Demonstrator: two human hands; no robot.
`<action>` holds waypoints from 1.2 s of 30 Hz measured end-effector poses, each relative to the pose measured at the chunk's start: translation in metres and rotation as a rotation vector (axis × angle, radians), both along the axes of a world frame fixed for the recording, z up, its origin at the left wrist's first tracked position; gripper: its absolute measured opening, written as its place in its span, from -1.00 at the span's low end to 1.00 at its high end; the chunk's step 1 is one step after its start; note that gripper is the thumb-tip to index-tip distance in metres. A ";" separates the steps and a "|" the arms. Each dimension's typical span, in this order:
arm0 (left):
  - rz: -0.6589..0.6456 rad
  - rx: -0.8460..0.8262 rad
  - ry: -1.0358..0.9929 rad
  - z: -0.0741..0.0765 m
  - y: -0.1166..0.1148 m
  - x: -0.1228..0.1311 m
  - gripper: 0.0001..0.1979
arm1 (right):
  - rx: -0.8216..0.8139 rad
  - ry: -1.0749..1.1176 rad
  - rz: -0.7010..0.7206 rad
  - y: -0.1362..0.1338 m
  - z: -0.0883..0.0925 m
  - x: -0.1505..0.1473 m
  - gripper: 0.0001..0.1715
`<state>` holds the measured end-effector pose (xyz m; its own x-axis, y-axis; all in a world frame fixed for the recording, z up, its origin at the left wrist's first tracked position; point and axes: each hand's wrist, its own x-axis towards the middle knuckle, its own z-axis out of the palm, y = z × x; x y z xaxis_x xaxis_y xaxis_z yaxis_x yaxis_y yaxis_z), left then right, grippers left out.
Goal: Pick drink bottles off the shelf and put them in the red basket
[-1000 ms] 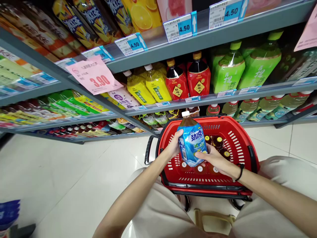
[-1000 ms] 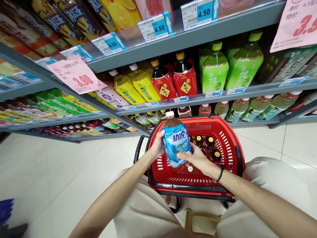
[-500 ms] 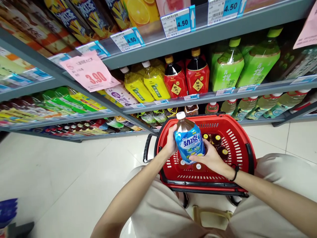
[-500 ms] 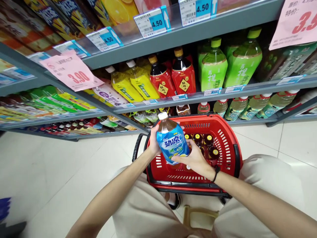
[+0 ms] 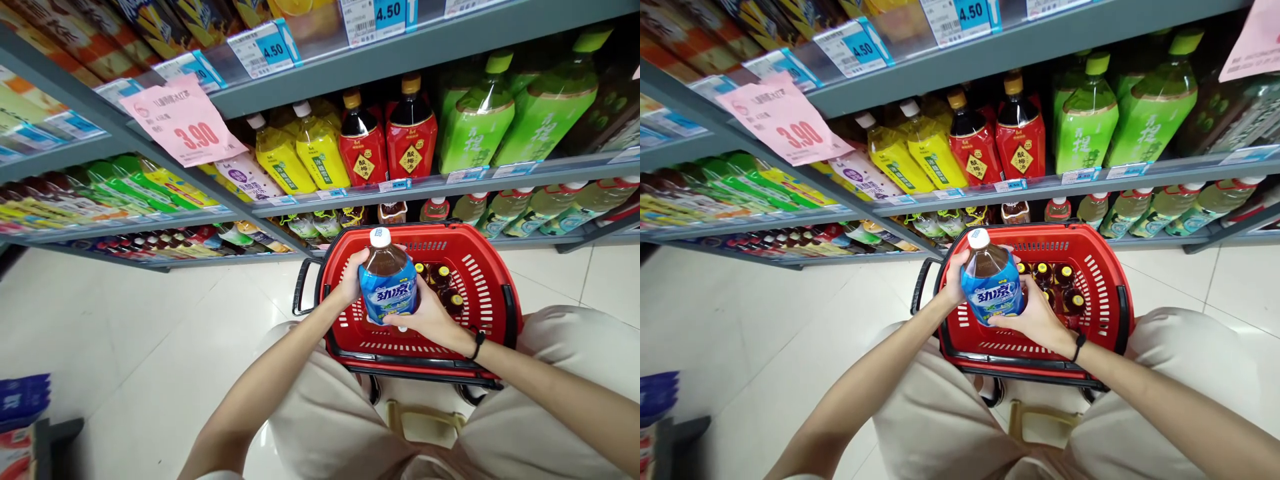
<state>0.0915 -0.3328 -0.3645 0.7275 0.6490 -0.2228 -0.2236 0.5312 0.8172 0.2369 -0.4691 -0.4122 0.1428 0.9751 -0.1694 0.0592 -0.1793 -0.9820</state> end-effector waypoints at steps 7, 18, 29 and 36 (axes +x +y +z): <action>0.037 -0.038 -0.011 0.002 0.000 0.005 -0.30 | -0.027 0.040 -0.007 0.001 0.002 0.000 0.07; 0.237 -0.179 0.175 -0.010 0.005 0.011 -0.42 | -0.314 0.456 -0.018 0.005 0.021 0.001 -0.34; 0.308 -0.292 0.317 -0.007 0.001 0.016 -0.40 | -0.404 0.724 -0.041 0.011 0.019 0.012 -0.28; 0.394 -0.331 0.351 -0.017 0.003 0.010 -0.35 | -0.377 0.854 -0.047 0.020 0.022 0.013 -0.36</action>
<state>0.1011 -0.3296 -0.3813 0.2945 0.7091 -0.6407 -0.2026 0.7015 0.6833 0.2496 -0.4492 -0.3901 -0.1376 0.8310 -0.5389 -0.6711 -0.4784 -0.5663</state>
